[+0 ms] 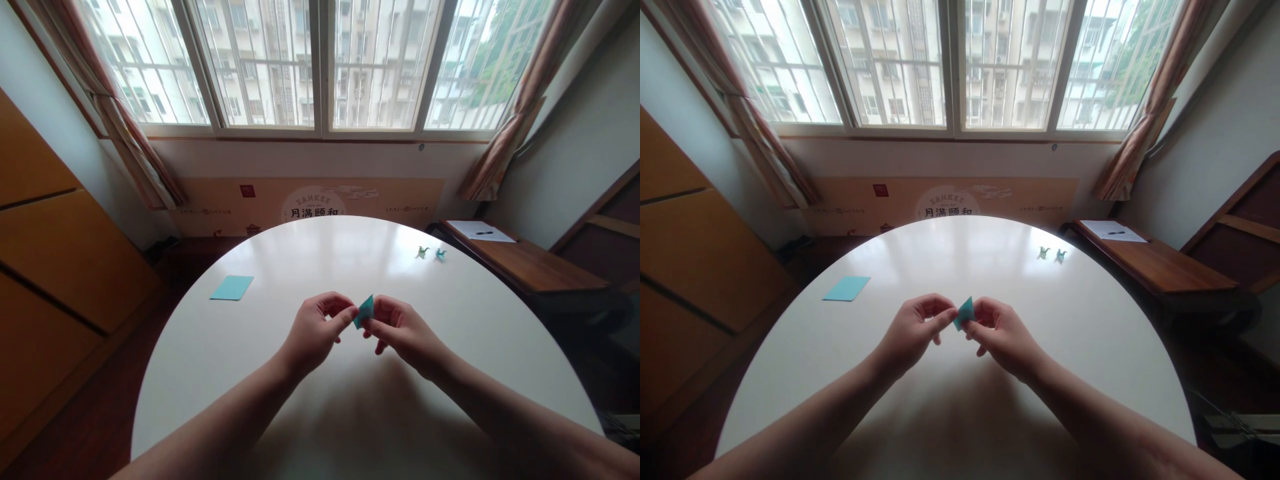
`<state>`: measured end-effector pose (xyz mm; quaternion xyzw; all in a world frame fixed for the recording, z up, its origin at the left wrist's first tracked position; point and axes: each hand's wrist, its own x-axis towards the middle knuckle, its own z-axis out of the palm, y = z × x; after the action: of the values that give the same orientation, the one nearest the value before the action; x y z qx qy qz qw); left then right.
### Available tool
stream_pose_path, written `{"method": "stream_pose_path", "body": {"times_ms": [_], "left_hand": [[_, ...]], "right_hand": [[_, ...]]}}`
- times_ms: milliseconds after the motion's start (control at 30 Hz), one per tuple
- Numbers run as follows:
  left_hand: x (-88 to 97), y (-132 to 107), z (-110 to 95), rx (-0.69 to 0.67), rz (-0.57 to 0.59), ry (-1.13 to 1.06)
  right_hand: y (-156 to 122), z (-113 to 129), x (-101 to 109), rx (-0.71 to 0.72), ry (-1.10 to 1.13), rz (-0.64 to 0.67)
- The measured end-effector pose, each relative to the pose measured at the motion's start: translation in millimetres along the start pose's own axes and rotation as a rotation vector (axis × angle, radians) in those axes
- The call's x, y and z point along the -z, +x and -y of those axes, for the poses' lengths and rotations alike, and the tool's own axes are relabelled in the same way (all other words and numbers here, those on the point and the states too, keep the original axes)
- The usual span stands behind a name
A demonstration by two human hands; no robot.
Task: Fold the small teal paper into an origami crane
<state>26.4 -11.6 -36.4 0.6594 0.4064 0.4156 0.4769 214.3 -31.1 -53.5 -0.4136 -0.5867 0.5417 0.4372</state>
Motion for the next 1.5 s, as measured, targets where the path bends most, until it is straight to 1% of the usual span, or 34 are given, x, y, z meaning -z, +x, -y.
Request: {"method": "stream_pose_path", "body": {"times_ms": [67, 167, 267, 333, 367, 433, 533, 633, 700, 800, 967, 1233, 1400, 1500], "left_hand": [[0.2, 0.2, 0.2, 0.017, -0.002, -0.032], [-0.2, -0.9, 0.1, 0.047, 0.042, -0.021], [-0.7, -2.9, -1.9, 0.07, 0.126, 0.076], [-0.6, -3.8, -4.2, 0.057, 0.166, 0.159], [-0.4, -4.0, -5.2, 0.052, 0.166, 0.195], [0.3, -3.8, -6.7, 0.061, 0.119, 0.248], [1.0, -2.8, -7.1, 0.058, 0.062, 0.24], [0.6, -2.4, -6.6, 0.006, 0.071, 0.163], [0.1, -2.5, -6.2, 0.006, 0.069, 0.147], [-0.7, -2.7, -5.5, 0.006, 0.075, 0.168], [-2.7, -3.8, -5.4, -0.033, 0.09, 0.226], [-6.7, -7.0, -6.4, -0.052, 0.09, 0.296], [-4.6, -7.0, -7.9, -0.04, 0.051, 0.245], [-2.6, -6.9, -9.6, -0.025, 0.055, 0.196]], "right_hand": [[0.3, 0.7, -0.5, -0.008, 0.02, -0.026], [0.3, 2.1, -0.8, -0.004, 0.083, -0.084], [0.3, 3.4, -0.7, 0.017, 0.115, -0.117], [0.3, 4.1, -1.0, 0.018, 0.097, -0.119], [0.2, 4.3, -1.2, 0.015, 0.083, -0.117], [-0.2, 4.2, -1.9, 0.012, 0.057, -0.114], [-1.3, 2.3, -2.9, 0.015, 0.031, -0.102], [-2.3, -0.8, -2.9, 0.019, 0.014, -0.07], [-2.1, -2.5, -2.4, 0.029, 0.004, -0.057], [-1.1, -3.4, -1.5, 0.045, -0.015, -0.061], [-0.4, -2.3, -2.2, 0.04, -0.098, -0.068], [-0.2, -2.1, -3.9, -0.012, -0.2, -0.033], [0.2, 0.1, -3.3, -0.083, -0.205, -0.023], [0.3, 0.6, -1.5, -0.098, -0.225, -0.008]]}}
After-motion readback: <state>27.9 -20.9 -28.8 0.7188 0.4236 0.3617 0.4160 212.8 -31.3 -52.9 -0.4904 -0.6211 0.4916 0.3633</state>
